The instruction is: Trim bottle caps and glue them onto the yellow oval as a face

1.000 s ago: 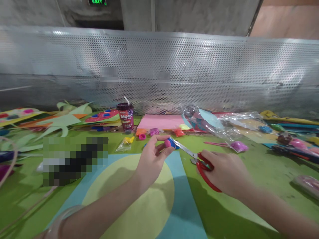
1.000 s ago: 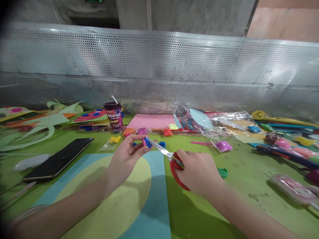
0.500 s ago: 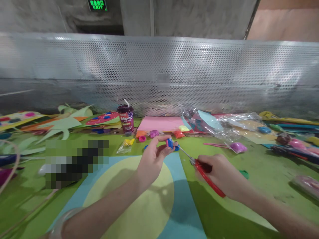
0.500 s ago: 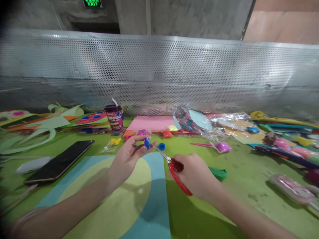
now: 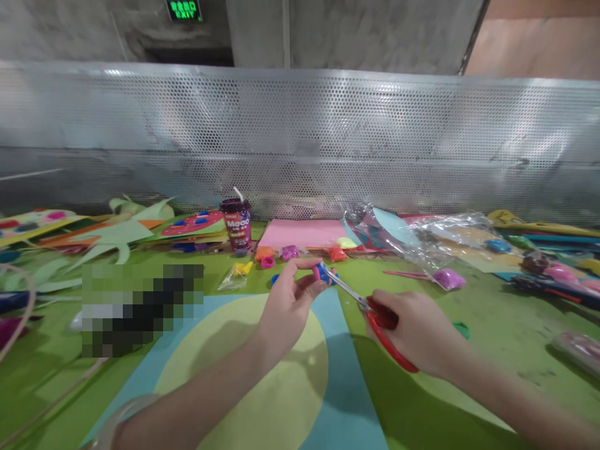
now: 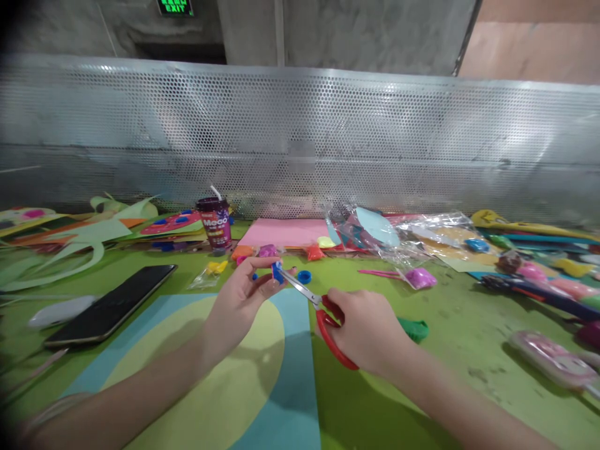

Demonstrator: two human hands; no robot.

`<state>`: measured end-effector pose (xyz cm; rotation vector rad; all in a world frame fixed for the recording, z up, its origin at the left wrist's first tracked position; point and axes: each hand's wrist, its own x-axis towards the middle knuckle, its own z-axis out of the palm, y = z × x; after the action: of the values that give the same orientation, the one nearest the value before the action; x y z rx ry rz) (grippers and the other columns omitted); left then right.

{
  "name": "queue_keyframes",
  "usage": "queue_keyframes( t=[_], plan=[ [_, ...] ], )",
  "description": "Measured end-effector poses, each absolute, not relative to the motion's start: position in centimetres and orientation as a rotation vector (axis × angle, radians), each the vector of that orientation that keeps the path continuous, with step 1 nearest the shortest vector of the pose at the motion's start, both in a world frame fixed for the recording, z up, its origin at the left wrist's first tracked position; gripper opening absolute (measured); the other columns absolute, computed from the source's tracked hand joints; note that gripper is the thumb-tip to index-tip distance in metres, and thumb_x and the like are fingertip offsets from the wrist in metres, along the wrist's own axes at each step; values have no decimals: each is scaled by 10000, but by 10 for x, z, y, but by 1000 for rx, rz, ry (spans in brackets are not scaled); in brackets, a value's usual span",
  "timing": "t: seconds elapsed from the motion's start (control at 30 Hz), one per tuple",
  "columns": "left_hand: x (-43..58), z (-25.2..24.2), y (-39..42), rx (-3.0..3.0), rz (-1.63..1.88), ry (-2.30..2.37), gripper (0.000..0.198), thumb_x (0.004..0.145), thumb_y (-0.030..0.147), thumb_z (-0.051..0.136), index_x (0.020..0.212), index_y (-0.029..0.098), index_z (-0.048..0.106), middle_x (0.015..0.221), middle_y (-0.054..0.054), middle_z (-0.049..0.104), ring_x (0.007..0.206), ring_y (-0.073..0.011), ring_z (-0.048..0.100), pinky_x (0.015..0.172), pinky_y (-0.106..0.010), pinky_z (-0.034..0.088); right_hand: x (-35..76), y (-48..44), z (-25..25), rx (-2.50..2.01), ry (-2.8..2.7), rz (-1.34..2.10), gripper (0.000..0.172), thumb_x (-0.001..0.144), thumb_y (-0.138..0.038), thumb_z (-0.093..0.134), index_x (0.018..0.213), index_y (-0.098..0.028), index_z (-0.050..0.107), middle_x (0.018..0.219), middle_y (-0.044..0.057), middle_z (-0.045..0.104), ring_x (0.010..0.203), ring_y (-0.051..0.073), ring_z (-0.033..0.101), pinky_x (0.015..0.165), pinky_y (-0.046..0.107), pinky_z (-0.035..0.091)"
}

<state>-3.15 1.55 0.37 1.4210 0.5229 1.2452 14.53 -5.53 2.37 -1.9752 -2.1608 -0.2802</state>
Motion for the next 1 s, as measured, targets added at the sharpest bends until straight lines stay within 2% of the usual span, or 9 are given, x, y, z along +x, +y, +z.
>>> queue_keyframes(
  t=[0.23,0.5,0.7,1.0],
  plan=[
    [-31,6,10,1423,1300,503,193,802,214,549,966,190,451,871,-28,615,945,-171,588,886,-361,433,142,-56,20,-1948,-2134,-393,142,754,-285,457,637,-210,485,481,-25,481,406,102,329,433,234,169],
    [-30,4,4,1429,1359,609,203,782,237,573,955,207,471,812,1,549,829,-148,581,831,-346,451,142,-59,22,-1935,-2121,-447,121,748,-274,448,649,-210,478,490,-16,514,400,109,353,423,225,187],
    [-30,4,5,1446,1362,618,208,792,250,566,972,214,467,814,2,548,822,-137,570,813,-325,452,142,-59,24,-1946,-2138,-515,116,742,-250,439,644,-205,483,475,-15,505,396,110,344,420,226,173],
    [-30,4,6,1450,1357,606,196,798,251,556,963,212,458,808,4,537,823,-148,574,819,-343,445,143,-60,24,-1968,-2149,-439,99,735,-253,452,680,-205,519,504,-6,539,419,120,386,435,232,189]
  ],
)
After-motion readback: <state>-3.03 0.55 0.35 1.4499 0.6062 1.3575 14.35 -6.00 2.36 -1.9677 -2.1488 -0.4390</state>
